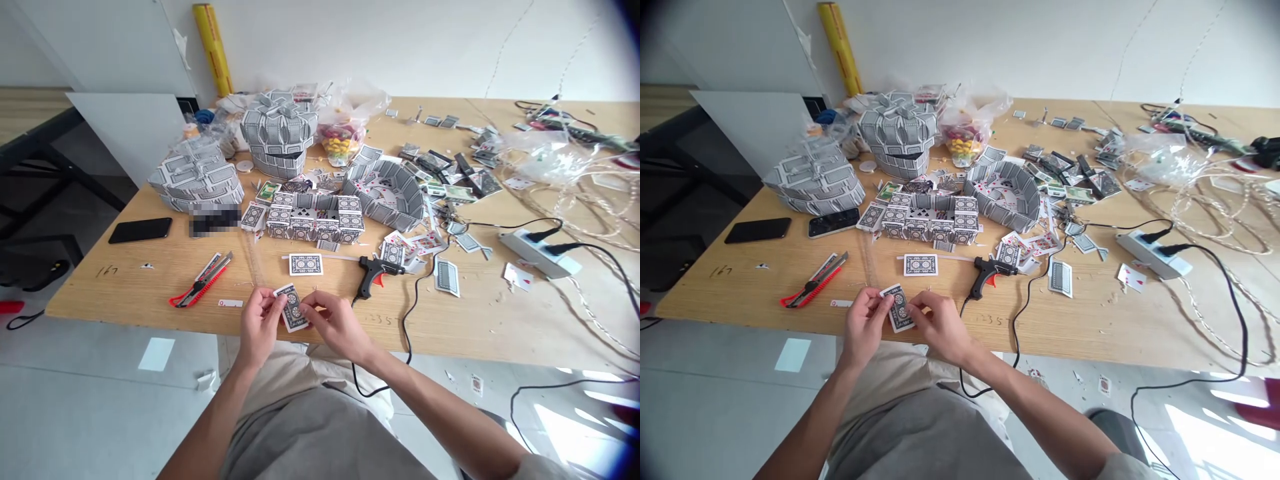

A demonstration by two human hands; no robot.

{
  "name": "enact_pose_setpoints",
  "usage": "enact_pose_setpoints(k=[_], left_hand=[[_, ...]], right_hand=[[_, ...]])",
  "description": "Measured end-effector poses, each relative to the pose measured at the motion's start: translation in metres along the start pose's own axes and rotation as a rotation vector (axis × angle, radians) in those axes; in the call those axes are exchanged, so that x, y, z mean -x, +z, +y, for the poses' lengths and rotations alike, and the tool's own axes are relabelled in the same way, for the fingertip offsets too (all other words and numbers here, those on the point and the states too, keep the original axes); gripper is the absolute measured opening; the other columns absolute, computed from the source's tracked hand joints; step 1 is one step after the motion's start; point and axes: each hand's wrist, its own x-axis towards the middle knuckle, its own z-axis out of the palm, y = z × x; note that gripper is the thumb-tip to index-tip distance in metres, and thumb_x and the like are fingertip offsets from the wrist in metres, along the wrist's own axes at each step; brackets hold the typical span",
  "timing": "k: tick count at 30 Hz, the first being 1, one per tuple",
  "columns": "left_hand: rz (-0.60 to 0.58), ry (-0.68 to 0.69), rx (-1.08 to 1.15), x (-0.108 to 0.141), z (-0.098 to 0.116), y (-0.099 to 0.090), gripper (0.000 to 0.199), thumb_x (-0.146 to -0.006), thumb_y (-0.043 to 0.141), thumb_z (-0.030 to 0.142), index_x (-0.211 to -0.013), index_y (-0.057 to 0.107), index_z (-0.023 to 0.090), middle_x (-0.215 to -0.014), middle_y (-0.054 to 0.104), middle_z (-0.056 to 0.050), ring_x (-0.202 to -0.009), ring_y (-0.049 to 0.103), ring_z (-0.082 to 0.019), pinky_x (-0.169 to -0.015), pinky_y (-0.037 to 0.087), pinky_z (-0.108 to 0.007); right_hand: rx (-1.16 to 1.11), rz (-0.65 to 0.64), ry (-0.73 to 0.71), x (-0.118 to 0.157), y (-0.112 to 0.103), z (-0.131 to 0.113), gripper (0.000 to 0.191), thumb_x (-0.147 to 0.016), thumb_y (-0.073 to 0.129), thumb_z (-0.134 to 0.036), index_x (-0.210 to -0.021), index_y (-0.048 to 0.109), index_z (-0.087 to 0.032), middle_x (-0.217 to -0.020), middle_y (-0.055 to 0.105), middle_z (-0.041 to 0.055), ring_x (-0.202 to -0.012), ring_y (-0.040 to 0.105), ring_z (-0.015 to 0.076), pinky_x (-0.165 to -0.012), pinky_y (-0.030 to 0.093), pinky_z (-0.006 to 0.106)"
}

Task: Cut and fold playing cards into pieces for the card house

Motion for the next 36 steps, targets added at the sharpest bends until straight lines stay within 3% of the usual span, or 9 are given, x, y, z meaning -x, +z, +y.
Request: enact_pose_setpoints(k=[3,8,13,17,19,25,28,32,36], left_hand=[[0.013,0.007,-0.005,-0.003,-0.005,0.002,0.040,-0.095,0.075,0.059,-0.094,0.057,0.023,-0.082,0.076,-0.001,-0.073,0.071,-0.017,-0.068,0.057,-0.026],[0.123,-0.004,-0.008,-0.006,-0.005,-0.001,0.043,-0.092,0.076,0.061,-0.093,0.055,0.024,-0.078,0.073,0.000,-0.066,0.068,-0.016,-0.062,0.054,-0.025],[0.070,-0.027,0.013,-0.009,0.000,0.000,0.042,-0.089,0.079,0.059,-0.092,0.058,0.023,-0.073,0.070,0.002,-0.063,0.066,-0.015,-0.060,0.052,-0.024],[0.088,-0.033,0.064,-0.010,-0.001,0.000,0.041,-0.089,0.080,0.058,-0.093,0.059,0.022,-0.071,0.068,0.003,-0.062,0.063,-0.013,-0.060,0.052,-0.023],[0.074,-0.039,0.077,-0.010,-0.001,-0.001,0.042,-0.089,0.080,0.057,-0.094,0.059,0.022,-0.071,0.069,0.003,-0.062,0.064,-0.013,-0.060,0.052,-0.023],[0.019,-0.078,0.098,-0.005,-0.002,-0.002,0.044,-0.089,0.080,0.060,-0.095,0.058,0.022,-0.069,0.069,0.003,-0.061,0.064,-0.014,-0.057,0.051,-0.022],[-0.003,-0.056,0.094,-0.002,-0.004,-0.001,0.045,-0.089,0.080,0.061,-0.093,0.057,0.022,-0.066,0.065,0.005,-0.056,0.058,-0.012,-0.053,0.046,-0.021],[0.085,-0.077,0.210,-0.006,-0.009,-0.002,0.046,-0.088,0.082,0.061,-0.095,0.058,0.022,-0.071,0.067,0.004,-0.054,0.055,-0.009,-0.049,0.043,-0.018],[0.045,-0.102,0.258,-0.013,-0.008,-0.003,0.048,-0.086,0.086,0.060,-0.096,0.061,0.021,-0.071,0.065,0.004,-0.055,0.057,-0.009,-0.048,0.044,-0.017]], right_hand=[[0.077,0.014,-0.022,0.007,-0.012,0.002,0.029,-0.106,0.060,-0.041,-0.089,0.071,-0.020,-0.080,0.075,0.0043,-0.068,0.071,0.0179,-0.064,0.060,0.029],[0.087,0.207,0.030,0.017,-0.031,0.010,0.037,-0.105,0.062,-0.053,-0.090,0.070,-0.021,-0.084,0.077,0.0070,-0.066,0.073,0.0193,-0.060,0.062,0.030],[0.172,0.139,0.016,0.008,-0.031,0.009,0.045,-0.110,0.052,-0.051,-0.081,0.069,-0.022,-0.077,0.077,0.0073,-0.067,0.073,0.0199,-0.062,0.061,0.031],[0.208,0.167,-0.100,-0.006,-0.021,0.004,0.020,-0.103,0.065,-0.037,-0.111,0.073,-0.021,-0.115,0.081,0.0124,-0.086,0.079,0.0215,-0.072,0.066,0.033],[0.182,0.123,-0.107,-0.012,-0.015,0.001,0.025,-0.102,0.067,-0.036,-0.121,0.074,-0.021,-0.126,0.079,0.0130,-0.094,0.080,0.0218,-0.076,0.066,0.033],[0.169,-0.087,0.029,-0.020,-0.011,-0.001,0.024,-0.101,0.071,-0.040,-0.090,0.078,-0.019,-0.079,0.079,0.0025,-0.069,0.071,0.0167,-0.064,0.056,0.028],[0.202,-0.240,0.004,-0.016,-0.026,-0.001,0.027,-0.104,0.068,-0.039,-0.086,0.075,-0.020,-0.078,0.078,0.0018,-0.069,0.070,0.0164,-0.064,0.054,0.027],[0.289,-0.436,-0.029,-0.012,-0.055,-0.006,0.021,-0.103,0.069,-0.033,-0.088,0.077,-0.021,-0.078,0.079,0.0011,-0.069,0.070,0.0161,-0.063,0.054,0.027],[0.447,-0.160,-0.186,-0.034,-0.067,-0.006,0.010,-0.101,0.072,-0.023,-0.110,0.077,-0.021,-0.109,0.081,0.0073,-0.087,0.076,0.0203,-0.077,0.061,0.032]])
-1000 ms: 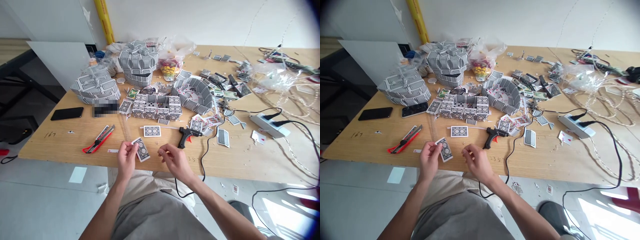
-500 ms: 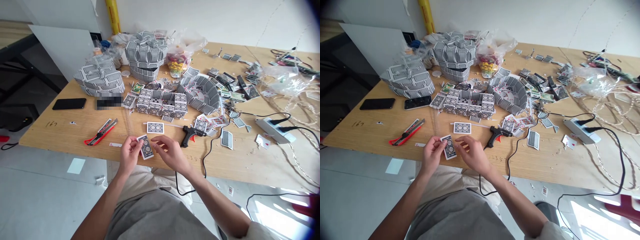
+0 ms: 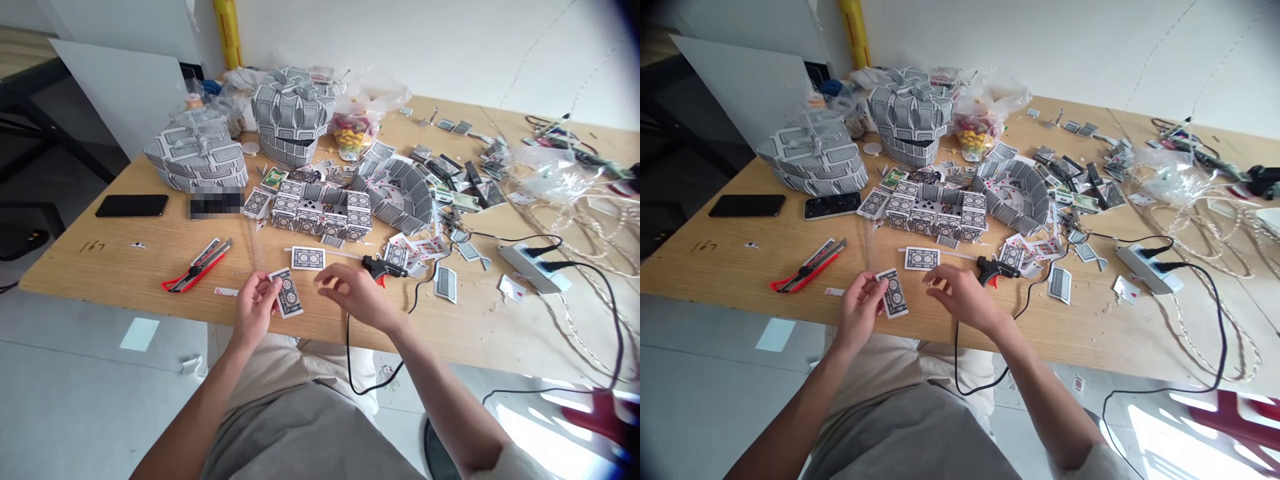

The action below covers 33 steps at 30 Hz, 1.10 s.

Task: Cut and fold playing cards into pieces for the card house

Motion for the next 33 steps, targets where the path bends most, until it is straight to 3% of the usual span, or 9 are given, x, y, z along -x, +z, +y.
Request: enact_pose_setpoints(k=[3,7,11,15,17,20,23,28,33], left_hand=[[-0.077,0.006,-0.041,0.001,0.003,0.000,0.049,-0.087,0.084,0.063,-0.096,0.063,0.020,-0.074,0.068,0.002,-0.059,0.060,-0.010,-0.051,0.047,-0.018],[-0.091,0.026,-0.031,0.005,0.004,-0.002,0.049,-0.091,0.080,0.063,-0.083,0.058,0.019,-0.068,0.059,0.004,-0.052,0.052,-0.007,-0.047,0.041,-0.017],[-0.095,0.047,-0.035,0.006,0.001,-0.007,0.052,-0.096,0.076,0.062,-0.076,0.054,0.019,-0.059,0.052,0.006,-0.048,0.046,-0.006,-0.044,0.034,-0.017],[-0.099,0.100,-0.083,0.006,-0.002,-0.007,0.050,-0.101,0.071,0.057,-0.072,0.055,0.019,-0.045,0.047,0.007,-0.040,0.040,-0.006,-0.043,0.031,-0.018],[-0.100,0.094,-0.041,0.006,-0.001,-0.007,0.046,-0.100,0.073,0.055,-0.075,0.060,0.019,-0.049,0.057,0.004,-0.041,0.046,-0.008,-0.042,0.035,-0.020],[-0.157,0.097,0.096,0.003,0.005,-0.010,0.037,-0.093,0.080,0.053,-0.097,0.073,0.017,-0.080,0.078,-0.007,-0.062,0.069,-0.018,-0.049,0.049,-0.025],[-0.254,0.162,0.133,-0.004,0.017,-0.015,0.050,-0.090,0.076,0.061,-0.107,0.076,0.015,-0.093,0.079,-0.012,-0.080,0.074,-0.024,-0.060,0.056,-0.030],[-0.203,0.216,-0.283,-0.020,0.032,-0.010,0.029,-0.092,0.080,0.045,-0.094,0.068,0.018,-0.074,0.066,0.000,-0.063,0.060,-0.012,-0.059,0.047,-0.023],[-0.261,0.055,-0.254,-0.035,0.031,0.004,0.057,-0.084,0.089,0.042,-0.120,0.049,0.025,-0.112,0.080,-0.007,-0.088,0.079,-0.021,-0.076,0.061,-0.029]], right_hand=[[0.212,0.137,-0.121,-0.028,0.003,0.010,0.026,-0.099,0.077,-0.021,-0.125,0.075,-0.021,-0.132,0.076,0.0142,-0.119,0.073,0.0311,-0.105,0.059,0.048],[0.244,0.058,-0.115,-0.054,0.012,0.018,0.036,-0.094,0.081,-0.018,-0.129,0.074,-0.016,-0.138,0.074,0.0204,-0.129,0.067,0.0398,-0.116,0.050,0.060],[0.142,0.088,-0.089,-0.053,0.013,0.020,0.016,-0.103,0.068,-0.024,-0.115,0.076,-0.019,-0.125,0.078,0.0173,-0.117,0.070,0.0344,-0.111,0.051,0.052],[-0.055,0.207,0.016,-0.049,0.005,0.023,0.029,-0.110,0.054,-0.041,-0.102,0.072,-0.019,-0.094,0.077,0.0110,-0.087,0.070,0.0251,-0.089,0.056,0.039],[-0.209,0.228,0.069,-0.051,0.002,0.025,0.036,-0.109,0.054,-0.052,-0.101,0.069,-0.020,-0.089,0.076,0.0082,-0.081,0.070,0.0227,-0.078,0.057,0.035],[-0.457,0.145,0.129,-0.054,0.005,0.027,0.040,-0.101,0.063,-0.060,-0.104,0.069,-0.021,-0.091,0.079,0.0067,-0.081,0.076,0.0232,-0.070,0.061,0.034],[-0.630,0.055,0.173,-0.052,0.015,0.028,0.043,-0.090,0.076,-0.060,-0.106,0.071,-0.020,-0.098,0.083,0.0084,-0.083,0.079,0.0249,-0.069,0.063,0.035],[-0.901,0.006,0.225,-0.044,0.030,0.028,0.040,-0.079,0.091,-0.047,-0.104,0.077,-0.020,-0.102,0.083,0.0060,-0.086,0.077,0.0208,-0.076,0.061,0.032],[-1.102,-0.030,0.303,-0.038,0.034,0.026,0.030,-0.081,0.089,-0.044,-0.098,0.080,-0.021,-0.094,0.081,0.0033,-0.084,0.075,0.0196,-0.083,0.062,0.034]])
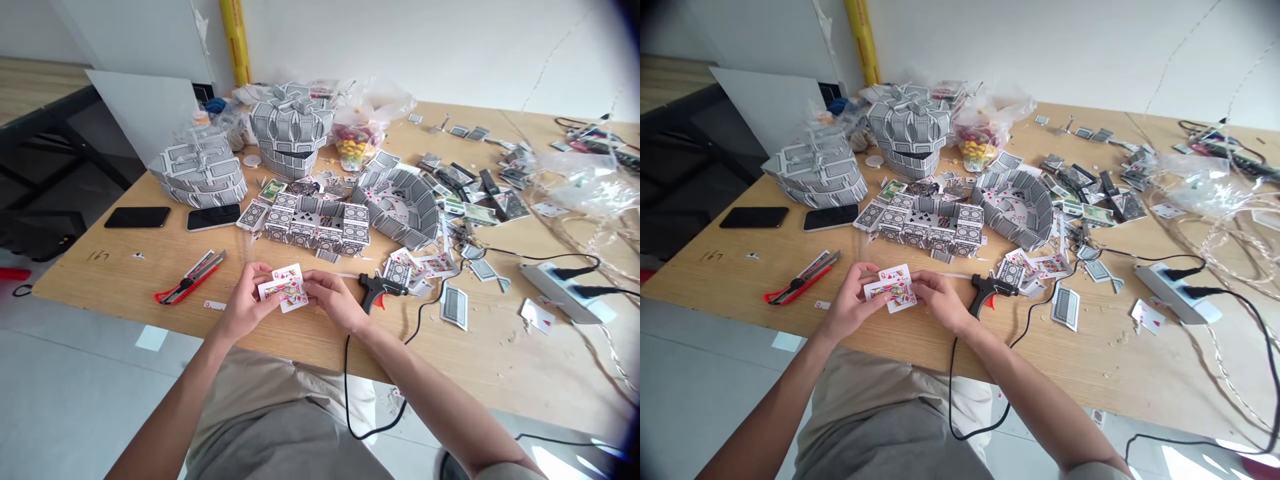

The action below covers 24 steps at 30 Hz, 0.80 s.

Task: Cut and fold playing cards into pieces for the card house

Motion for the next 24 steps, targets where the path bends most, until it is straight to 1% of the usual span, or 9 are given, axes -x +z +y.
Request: enact_pose_setpoints(k=[1,3,7,8,10,12,14,18,24], left_hand=[[-0.010,-0.037,0.031,-0.002,-0.001,0.002,0.062,-0.082,0.091,0.043,-0.123,0.047,0.025,-0.113,0.081,-0.008,-0.091,0.080,-0.023,-0.078,0.063,-0.031],[-0.014,-0.078,0.060,-0.004,-0.003,0.004,0.065,-0.081,0.092,0.044,-0.124,0.047,0.024,-0.111,0.082,-0.008,-0.092,0.081,-0.023,-0.078,0.064,-0.032],[-0.004,-0.060,0.037,-0.003,-0.006,0.007,0.053,-0.085,0.090,0.047,-0.119,0.058,0.022,-0.111,0.082,-0.007,-0.094,0.079,-0.021,-0.078,0.062,-0.028],[0.000,-0.050,0.014,-0.002,-0.006,0.006,0.049,-0.086,0.089,0.048,-0.116,0.062,0.021,-0.108,0.081,-0.006,-0.090,0.077,-0.019,-0.076,0.061,-0.026],[0.001,-0.036,-0.039,0.000,-0.007,0.005,0.040,-0.090,0.085,0.052,-0.106,0.068,0.019,-0.093,0.079,-0.004,-0.076,0.072,-0.015,-0.065,0.056,-0.023],[-0.001,-0.026,-0.077,0.002,-0.009,0.003,0.039,-0.094,0.079,0.056,-0.099,0.071,0.018,-0.077,0.073,-0.001,-0.063,0.064,-0.013,-0.056,0.050,-0.022],[0.011,-0.020,-0.075,0.004,-0.011,0.003,0.041,-0.097,0.075,0.058,-0.093,0.072,0.018,-0.070,0.069,-0.001,-0.058,0.062,-0.013,-0.054,0.050,-0.023],[0.052,-0.009,0.006,0.005,-0.013,0.004,0.046,-0.097,0.073,0.063,-0.086,0.070,0.018,-0.070,0.071,-0.003,-0.059,0.067,-0.015,-0.053,0.053,-0.025],[0.087,0.011,0.016,0.007,-0.017,0.007,0.047,-0.098,0.072,0.063,-0.084,0.069,0.018,-0.067,0.069,-0.001,-0.057,0.066,-0.014,-0.051,0.052,-0.023]], right_hand=[[-0.016,0.002,0.008,0.001,0.001,0.000,0.031,-0.083,0.088,-0.046,-0.098,0.080,-0.021,-0.094,0.081,0.0036,-0.085,0.076,0.0203,-0.085,0.062,0.035],[-0.025,-0.008,0.004,0.003,0.003,0.001,0.033,-0.085,0.087,-0.049,-0.101,0.079,-0.020,-0.098,0.081,0.0046,-0.088,0.077,0.0211,-0.088,0.063,0.036],[-0.010,-0.031,-0.060,0.002,0.005,0.004,0.041,-0.080,0.095,-0.047,-0.105,0.077,-0.020,-0.102,0.084,0.0058,-0.091,0.079,0.0203,-0.090,0.063,0.035],[-0.012,-0.031,-0.069,0.002,0.005,0.006,0.042,-0.079,0.096,-0.048,-0.104,0.077,-0.020,-0.101,0.085,0.0059,-0.090,0.079,0.0206,-0.090,0.063,0.035],[-0.016,-0.026,-0.064,0.001,0.005,0.008,0.045,-0.078,0.097,-0.050,-0.103,0.076,-0.019,-0.099,0.085,0.0061,-0.089,0.080,0.0216,-0.090,0.064,0.036],[-0.018,-0.020,-0.055,0.001,0.005,0.009,0.045,-0.077,0.097,-0.050,-0.102,0.076,-0.019,-0.097,0.086,0.0060,-0.088,0.081,0.0222,-0.089,0.064,0.037],[-0.017,-0.009,-0.050,0.001,0.005,0.008,0.044,-0.078,0.097,-0.049,-0.102,0.075,-0.020,-0.097,0.086,0.0060,-0.087,0.081,0.0221,-0.089,0.064,0.036],[-0.015,0.014,-0.035,0.001,0.006,0.007,0.044,-0.077,0.097,-0.049,-0.101,0.076,-0.019,-0.098,0.086,0.0066,-0.086,0.081,0.0221,-0.089,0.065,0.037],[-0.053,0.002,-0.005,0.002,0.007,0.005,0.041,-0.077,0.098,-0.046,-0.100,0.078,-0.019,-0.096,0.086,0.0056,-0.087,0.080,0.0202,-0.086,0.065,0.033]])
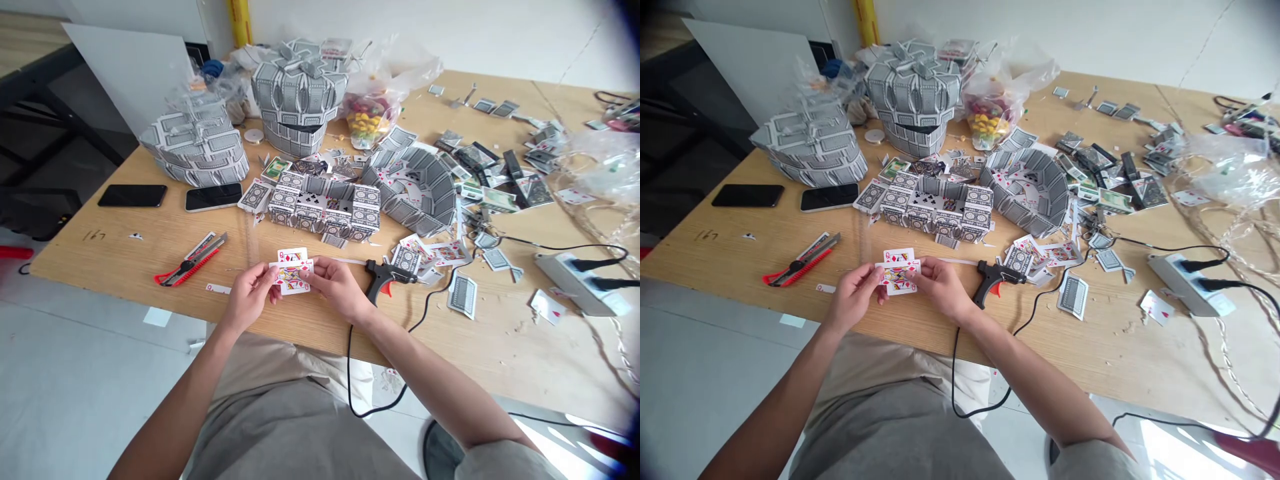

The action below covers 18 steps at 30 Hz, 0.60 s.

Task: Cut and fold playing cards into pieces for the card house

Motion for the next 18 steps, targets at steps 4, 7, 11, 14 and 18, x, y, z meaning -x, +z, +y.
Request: enact_pose_setpoints(k=[4,7,11,14,18], left_hand=[[0.009,-0.001,-0.010,0.0019,-0.0041,-0.0011,0.047,-0.100,0.070,0.062,-0.084,0.067,0.018,-0.066,0.068,-0.001,-0.057,0.065,-0.013,-0.050,0.052,-0.023],[0.007,0.002,-0.014,0.0026,-0.0051,-0.0017,0.046,-0.101,0.069,0.061,-0.084,0.067,0.018,-0.066,0.068,-0.001,-0.057,0.066,-0.013,-0.050,0.052,-0.022],[0.015,0.007,-0.021,0.0033,-0.0038,-0.0018,0.047,-0.101,0.068,0.061,-0.083,0.066,0.018,-0.066,0.068,-0.001,-0.056,0.066,-0.013,-0.050,0.052,-0.022],[0.025,0.004,-0.020,0.0039,-0.0028,-0.0012,0.047,-0.100,0.070,0.063,-0.084,0.066,0.019,-0.064,0.067,0.000,-0.055,0.065,-0.013,-0.049,0.051,-0.022],[0.037,-0.001,-0.020,0.0040,-0.0026,0.0004,0.048,-0.099,0.071,0.064,-0.082,0.065,0.019,-0.064,0.066,0.000,-0.054,0.065,-0.013,-0.049,0.050,-0.022]], right_hand=[[-0.006,-0.007,0.005,0.0006,0.0016,-0.0010,0.042,-0.077,0.098,-0.045,-0.101,0.078,-0.018,-0.097,0.086,0.0059,-0.087,0.080,0.0201,-0.086,0.065,0.033],[-0.010,-0.005,0.011,0.0003,0.0023,-0.0017,0.043,-0.076,0.099,-0.046,-0.100,0.077,-0.018,-0.095,0.086,0.0061,-0.088,0.081,0.0211,-0.087,0.065,0.035],[-0.015,-0.003,0.024,0.0001,0.0026,-0.0022,0.043,-0.075,0.099,-0.046,-0.099,0.076,-0.019,-0.097,0.086,0.0065,-0.090,0.082,0.0223,-0.090,0.066,0.037],[-0.026,0.002,0.037,0.0003,0.0026,-0.0019,0.042,-0.074,0.100,-0.045,-0.098,0.076,-0.019,-0.099,0.087,0.0060,-0.089,0.082,0.0208,-0.091,0.066,0.036],[-0.030,0.004,0.036,0.0001,0.0025,-0.0008,0.042,-0.074,0.100,-0.045,-0.098,0.076,-0.020,-0.104,0.087,0.0062,-0.093,0.082,0.0220,-0.093,0.066,0.038]])
